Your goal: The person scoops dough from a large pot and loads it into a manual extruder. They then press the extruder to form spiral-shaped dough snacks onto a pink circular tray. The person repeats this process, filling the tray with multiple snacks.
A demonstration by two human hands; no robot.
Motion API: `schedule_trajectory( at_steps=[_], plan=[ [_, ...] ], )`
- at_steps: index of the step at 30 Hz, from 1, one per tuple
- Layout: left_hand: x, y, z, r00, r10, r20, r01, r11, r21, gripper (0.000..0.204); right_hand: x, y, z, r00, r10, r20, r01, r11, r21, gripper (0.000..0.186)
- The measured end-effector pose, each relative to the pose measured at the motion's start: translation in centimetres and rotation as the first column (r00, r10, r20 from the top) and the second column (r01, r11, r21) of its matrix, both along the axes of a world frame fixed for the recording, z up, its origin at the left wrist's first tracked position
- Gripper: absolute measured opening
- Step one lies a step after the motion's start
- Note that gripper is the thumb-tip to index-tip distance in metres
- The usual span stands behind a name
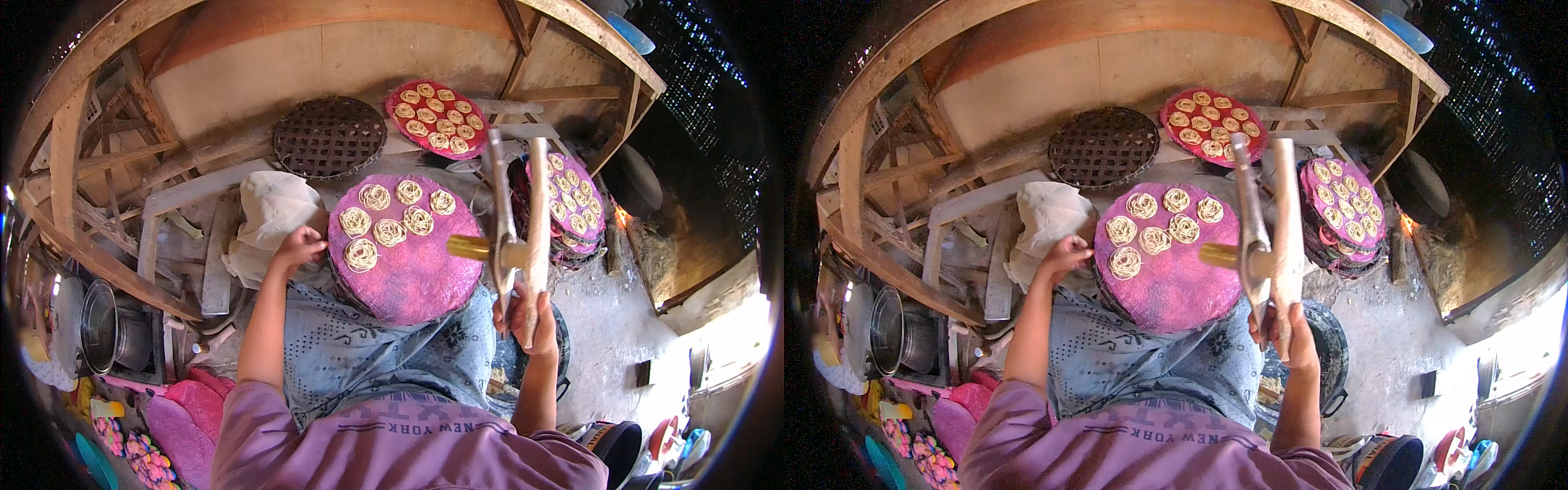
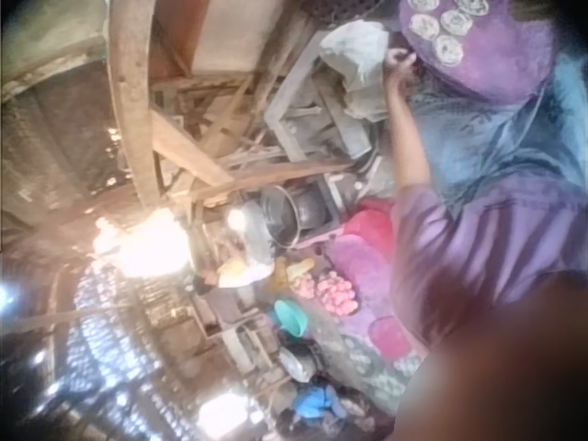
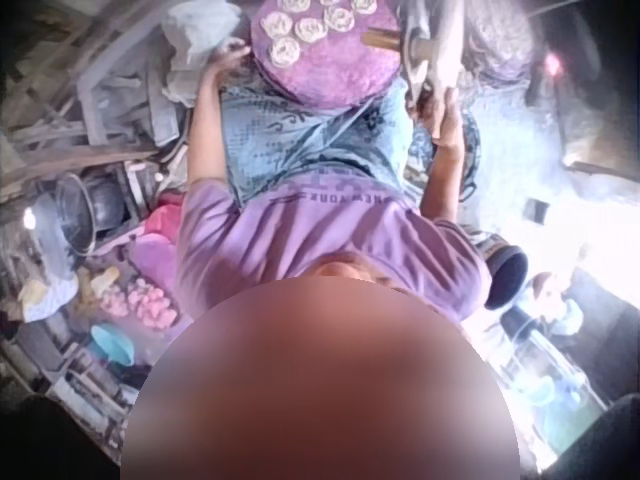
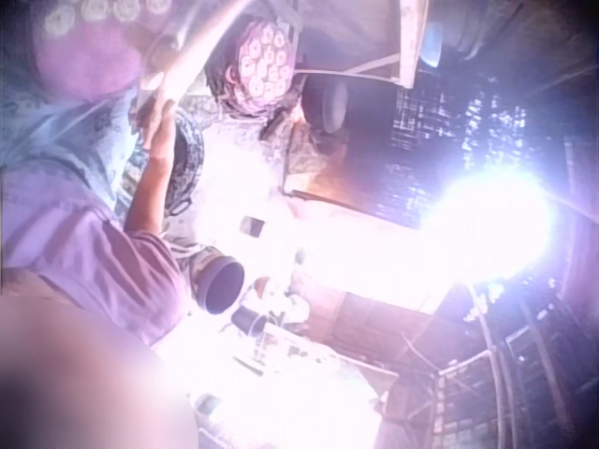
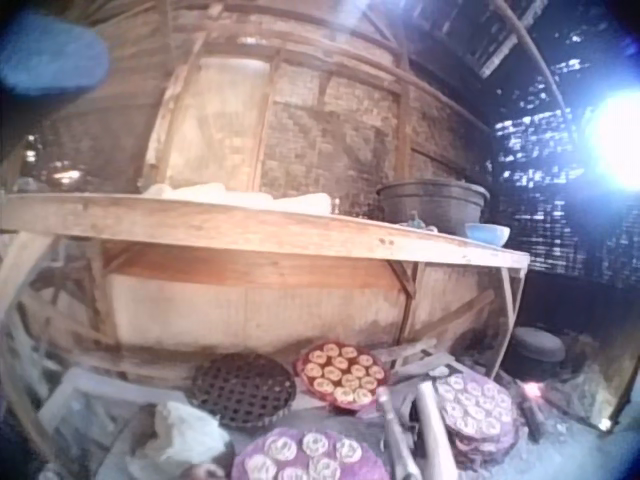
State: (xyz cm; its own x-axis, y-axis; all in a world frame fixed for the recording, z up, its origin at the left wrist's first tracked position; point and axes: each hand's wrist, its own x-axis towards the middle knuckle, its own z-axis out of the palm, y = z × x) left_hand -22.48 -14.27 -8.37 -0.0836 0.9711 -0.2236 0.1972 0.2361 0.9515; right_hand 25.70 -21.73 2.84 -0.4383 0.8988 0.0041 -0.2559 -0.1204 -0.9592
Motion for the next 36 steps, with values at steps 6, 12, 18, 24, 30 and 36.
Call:
schedule_trajectory(
  at_steps=[6, 12, 18, 24, 30, 36],
  plan=[
    [8.8, 0.9, 12.3, 0.788, -0.329, 0.520, -0.063, 0.798, 0.600, 0.073, -2.6, 1.2, 0.3, 0.915, 0.333, 0.226, -0.340, 0.940, -0.006, 0.077],
    [11.9, 1.9, 17.5, 0.141, -0.515, 0.845, -0.021, 0.852, 0.523, 0.088, -6.0, 5.1, 3.8, 0.843, 0.531, 0.080, -0.462, 0.793, -0.397, 0.076],
    [11.3, 5.1, 9.0, -0.060, -0.252, 0.966, -0.272, 0.935, 0.227, 0.054, -8.7, 8.1, 5.7, 0.620, 0.591, 0.517, -0.401, 0.804, -0.440, 0.081],
    [8.8, 6.4, 6.3, -0.149, -0.411, 0.899, -0.298, 0.886, 0.355, 0.055, -11.3, 8.9, 6.1, 0.420, 0.498, 0.759, -0.407, 0.851, -0.333, 0.078],
    [9.0, 4.0, 7.7, -0.112, -0.365, 0.924, -0.333, 0.890, 0.311, 0.049, -11.2, 7.2, 7.9, 0.454, 0.516, 0.726, -0.435, 0.840, -0.325, 0.085],
    [9.8, 4.5, 9.4, -0.078, -0.329, 0.941, -0.370, 0.886, 0.279, 0.043, -11.1, 7.3, 9.3, 0.444, 0.378, 0.812, -0.419, 0.889, -0.185, 0.077]
  ],
)
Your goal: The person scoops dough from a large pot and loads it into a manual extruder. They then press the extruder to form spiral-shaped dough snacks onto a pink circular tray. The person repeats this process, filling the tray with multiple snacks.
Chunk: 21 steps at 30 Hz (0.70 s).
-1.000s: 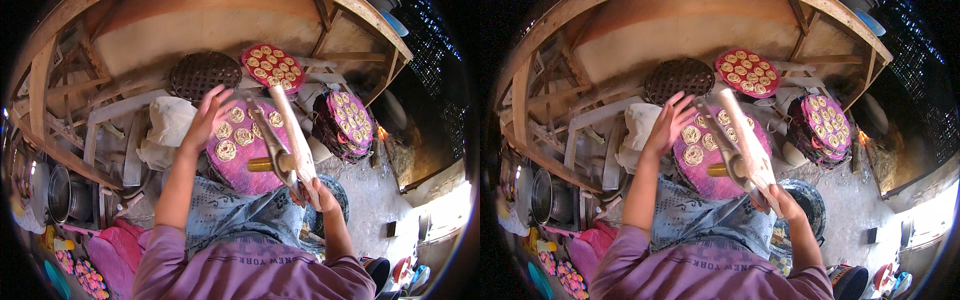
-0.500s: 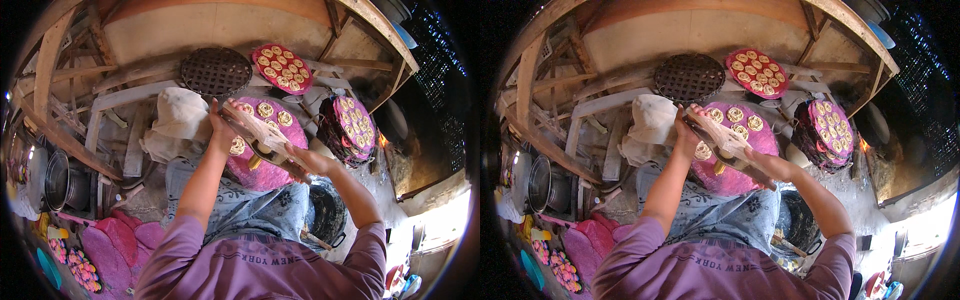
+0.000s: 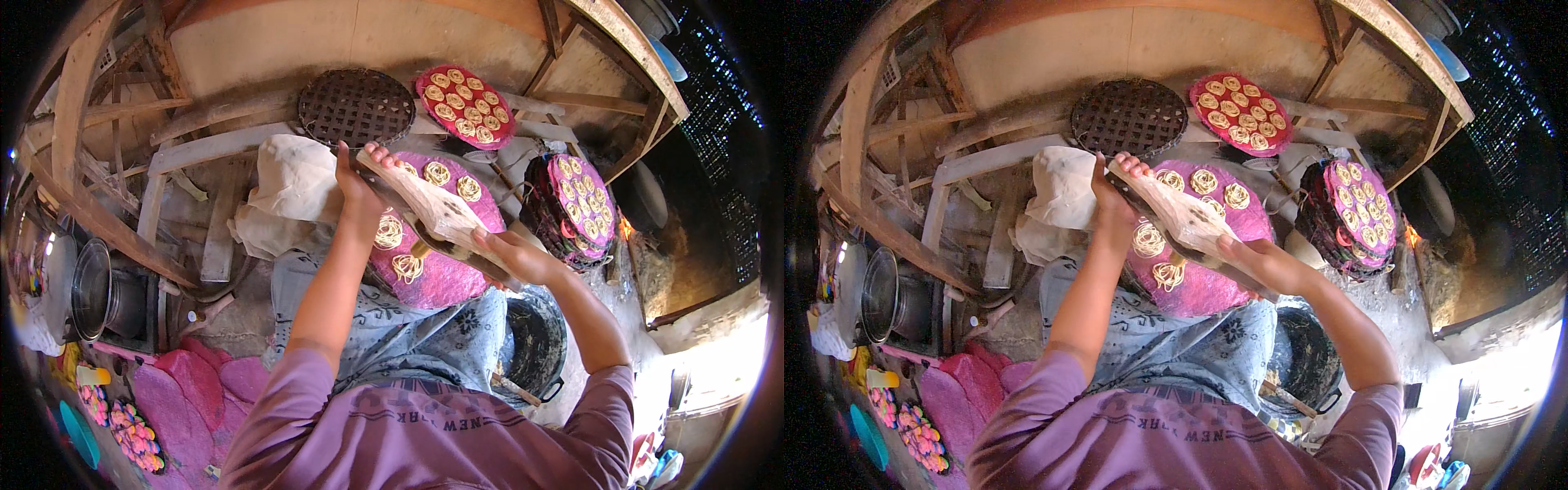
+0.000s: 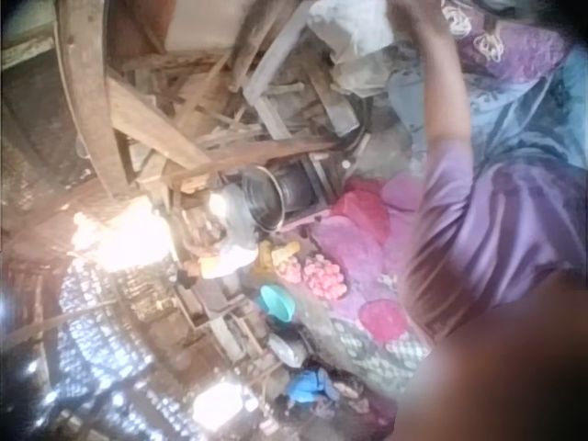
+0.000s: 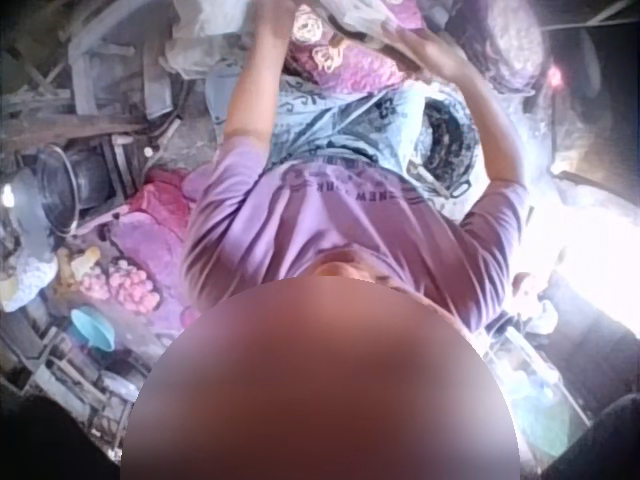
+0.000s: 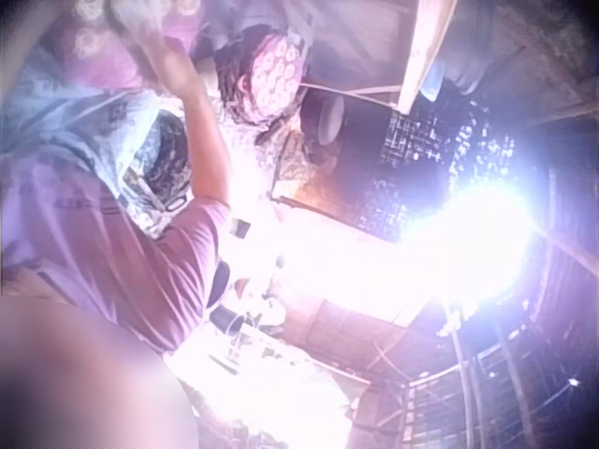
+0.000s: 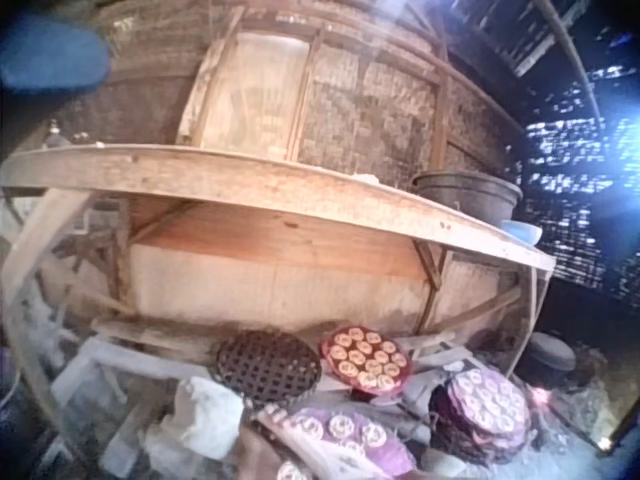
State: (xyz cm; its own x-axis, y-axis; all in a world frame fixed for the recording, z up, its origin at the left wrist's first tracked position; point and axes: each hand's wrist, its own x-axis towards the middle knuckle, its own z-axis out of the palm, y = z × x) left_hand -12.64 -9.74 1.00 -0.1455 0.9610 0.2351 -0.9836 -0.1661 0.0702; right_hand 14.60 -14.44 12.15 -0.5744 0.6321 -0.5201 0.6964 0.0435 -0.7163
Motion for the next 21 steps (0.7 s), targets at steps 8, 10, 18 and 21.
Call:
schedule_trajectory(
  at_steps=[8, 10, 18, 21],
  plan=[
    [-0.4, -2.6, 0.8, 0.997, 0.028, -0.077, -0.032, 0.998, -0.055, 0.042, 0.1, -1.6, -1.3, 0.997, -0.053, -0.057, 0.046, 0.990, -0.132, 0.079],
    [0.6, -2.4, 0.5, 0.998, 0.013, -0.055, -0.017, 0.997, -0.069, 0.043, 1.0, -1.6, -0.9, 0.998, -0.036, -0.043, 0.031, 0.993, -0.113, 0.077],
    [1.6, 0.7, 0.4, 0.989, -0.083, -0.120, 0.085, 0.996, 0.014, 0.056, 1.8, -0.7, -2.7, 0.989, -0.127, -0.074, 0.130, 0.991, 0.037, 0.068],
    [1.2, 0.2, -0.3, 0.912, -0.064, -0.405, -0.021, 0.979, -0.203, 0.075, 2.6, -0.7, -3.9, 0.978, -0.146, -0.150, 0.154, 0.987, 0.043, 0.069]
  ],
)
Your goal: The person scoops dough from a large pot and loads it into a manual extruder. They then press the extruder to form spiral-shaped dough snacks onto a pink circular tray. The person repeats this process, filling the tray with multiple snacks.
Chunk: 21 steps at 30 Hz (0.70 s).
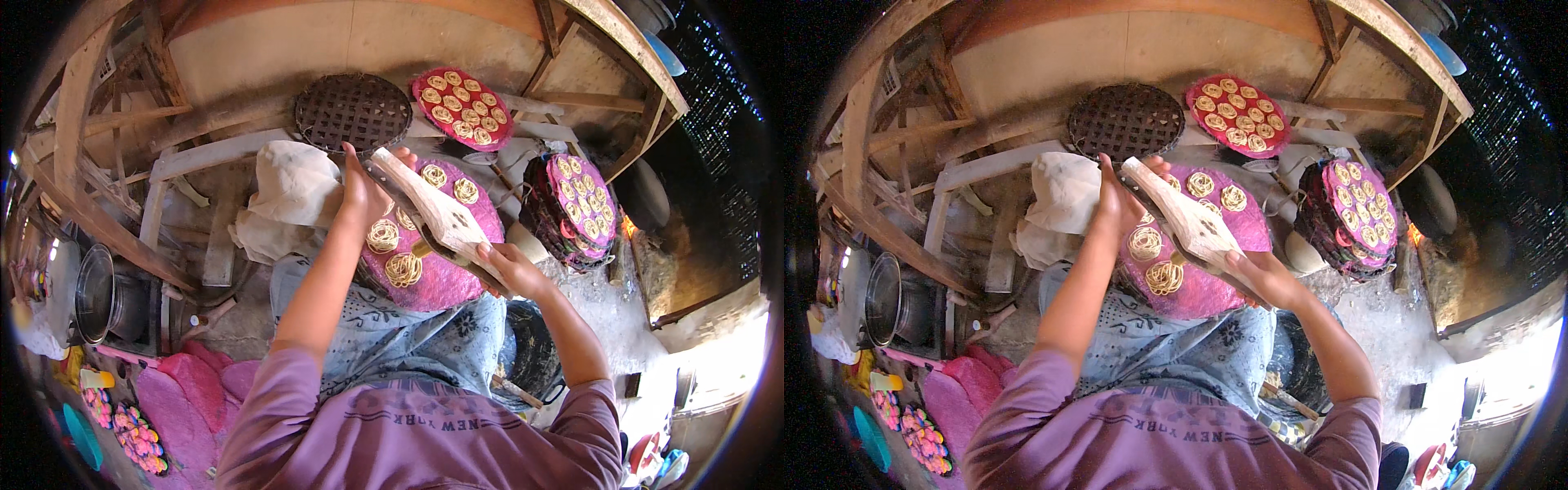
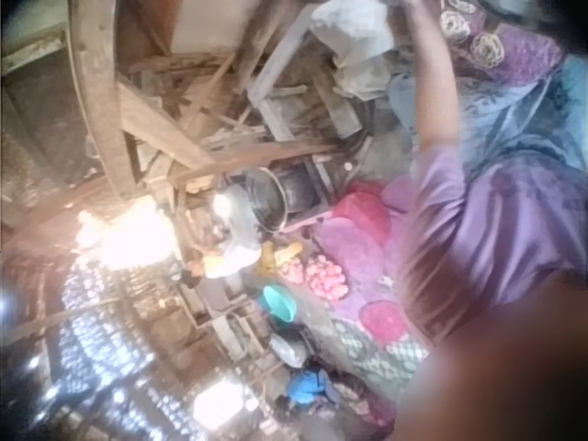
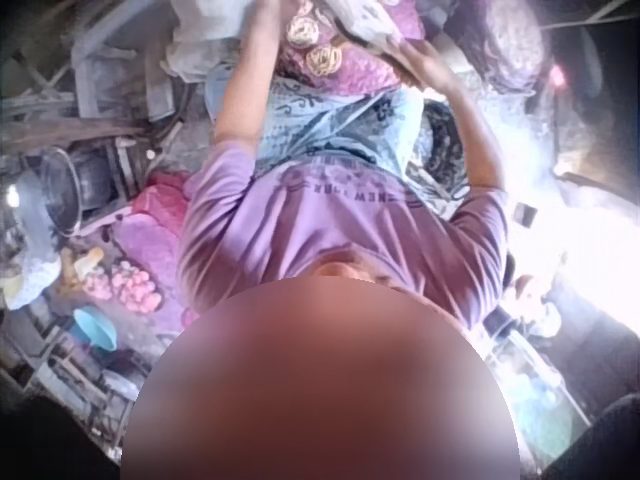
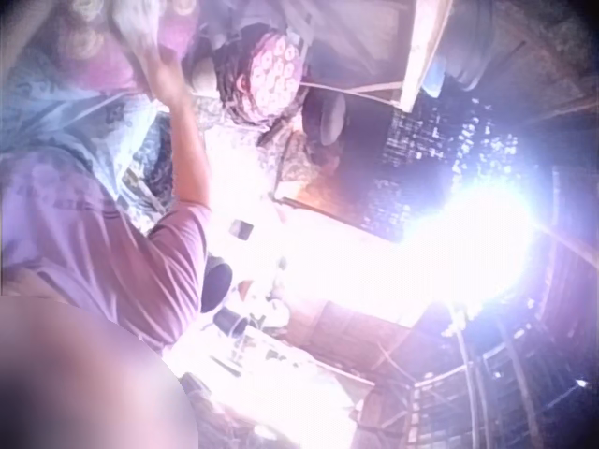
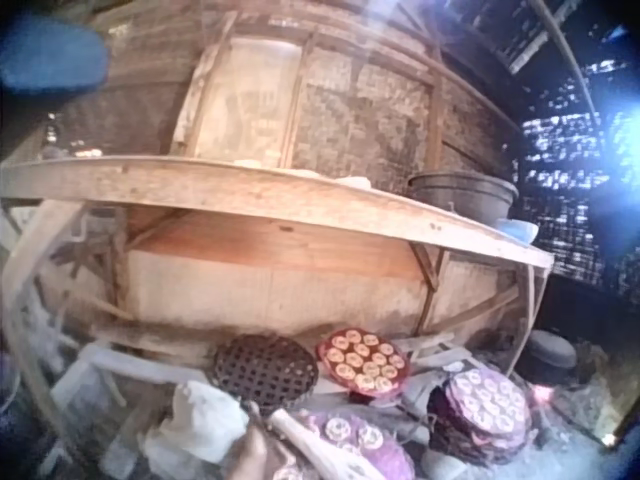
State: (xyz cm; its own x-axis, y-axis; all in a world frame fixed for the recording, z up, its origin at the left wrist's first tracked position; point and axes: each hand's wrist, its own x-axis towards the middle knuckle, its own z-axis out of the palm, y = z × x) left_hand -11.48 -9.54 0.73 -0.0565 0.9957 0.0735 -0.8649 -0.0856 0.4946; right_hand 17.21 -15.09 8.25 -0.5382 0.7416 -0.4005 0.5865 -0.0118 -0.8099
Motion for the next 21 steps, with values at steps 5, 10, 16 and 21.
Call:
schedule_trajectory(
  at_steps=[5, 10, 16, 21],
  plan=[
    [-0.4, -3.4, -3.8, 0.520, -0.231, -0.823, 0.057, 0.970, -0.236, 0.086, 1.4, 0.6, -2.0, 0.994, -0.074, -0.080, 0.067, 0.994, -0.089, 0.066],
    [2.1, -4.2, -8.3, 0.091, -0.227, -0.970, 0.064, 0.973, -0.222, 0.072, 2.0, 0.7, -2.7, 0.987, -0.022, -0.160, 0.005, 0.995, -0.104, 0.062],
    [2.4, -3.4, -8.6, 0.028, -0.286, -0.958, 0.063, 0.957, -0.284, 0.075, 1.7, 0.5, -2.8, 0.981, -0.042, -0.189, 0.027, 0.996, -0.081, 0.064],
    [1.9, -4.5, -7.8, 0.033, -0.253, -0.967, 0.064, 0.966, -0.250, 0.069, 1.7, 0.7, -3.3, 0.978, -0.057, -0.200, 0.049, 0.998, -0.046, 0.061]
  ],
)
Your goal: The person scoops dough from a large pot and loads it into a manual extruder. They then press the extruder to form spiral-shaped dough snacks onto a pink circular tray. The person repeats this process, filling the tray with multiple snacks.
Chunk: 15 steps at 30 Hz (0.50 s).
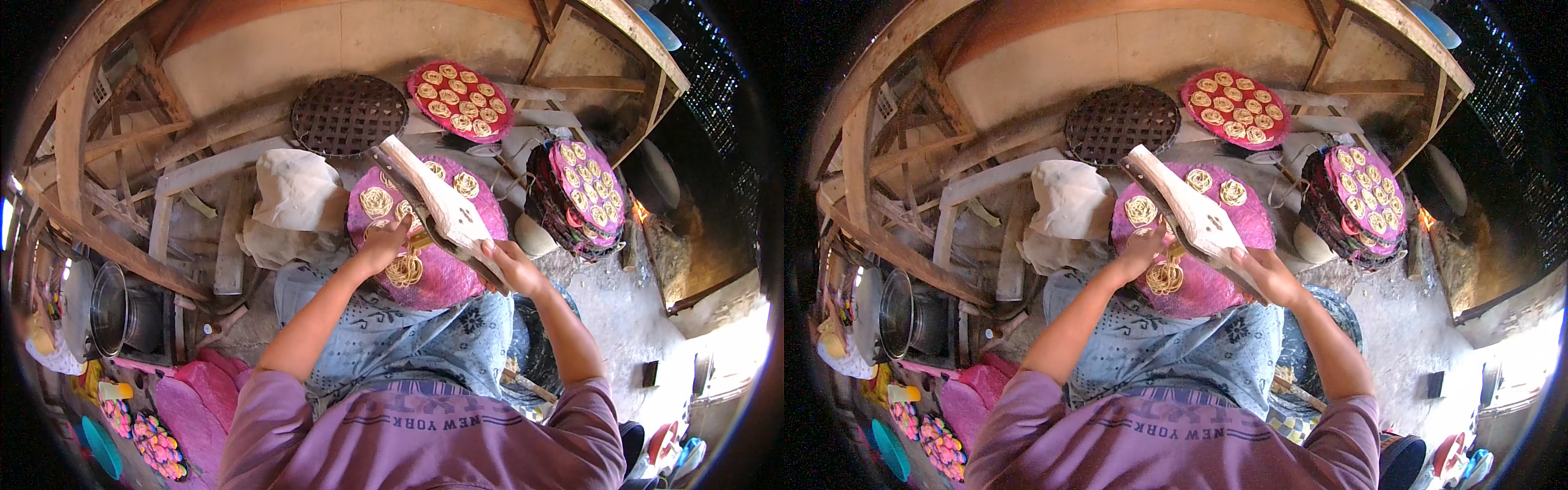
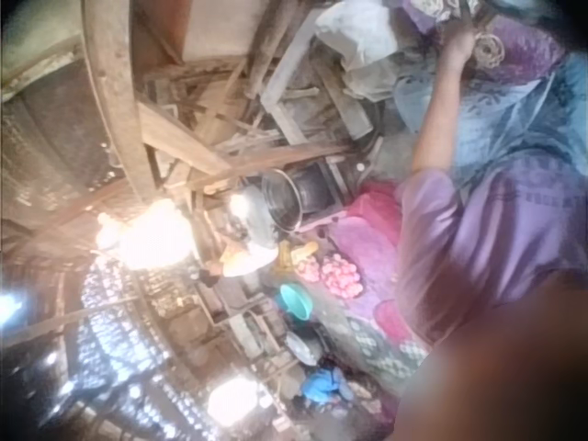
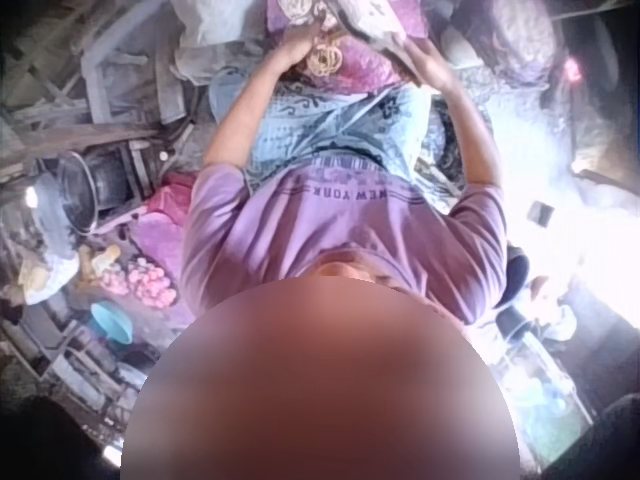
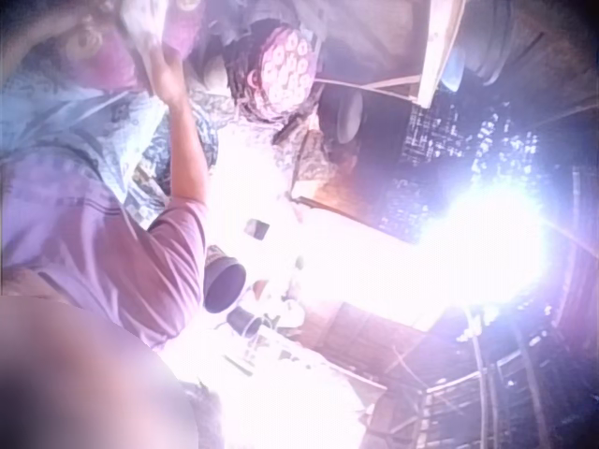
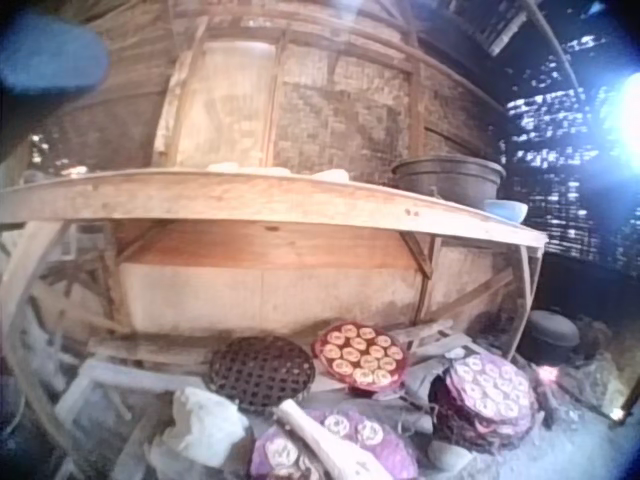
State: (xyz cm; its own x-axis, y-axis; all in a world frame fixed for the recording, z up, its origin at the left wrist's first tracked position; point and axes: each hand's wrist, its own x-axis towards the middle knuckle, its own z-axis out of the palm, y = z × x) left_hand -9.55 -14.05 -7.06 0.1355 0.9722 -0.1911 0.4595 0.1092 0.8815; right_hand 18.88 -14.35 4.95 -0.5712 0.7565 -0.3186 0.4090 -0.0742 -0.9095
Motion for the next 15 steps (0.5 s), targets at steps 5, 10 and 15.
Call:
schedule_trajectory(
  at_steps=[5, 10, 15],
  plan=[
    [-1.0, -1.8, -1.3, 0.946, 0.035, -0.323, 0.159, 0.817, 0.554, 0.041, -0.1, 0.0, -0.4, 1.000, -0.020, -0.020, 0.022, 0.994, 0.104, 0.058],
    [-0.6, -6.8, -0.5, 0.874, 0.168, -0.455, 0.176, 0.765, 0.619, 0.037, 0.6, -0.2, -0.5, 1.000, -0.018, -0.026, 0.019, 0.999, 0.032, 0.057],
    [-0.8, -9.2, 3.2, 0.799, 0.227, -0.557, 0.193, 0.780, 0.595, 0.046, 1.5, -1.0, -0.1, 0.997, -0.044, -0.068, 0.046, 0.999, 0.021, 0.059]
  ],
)
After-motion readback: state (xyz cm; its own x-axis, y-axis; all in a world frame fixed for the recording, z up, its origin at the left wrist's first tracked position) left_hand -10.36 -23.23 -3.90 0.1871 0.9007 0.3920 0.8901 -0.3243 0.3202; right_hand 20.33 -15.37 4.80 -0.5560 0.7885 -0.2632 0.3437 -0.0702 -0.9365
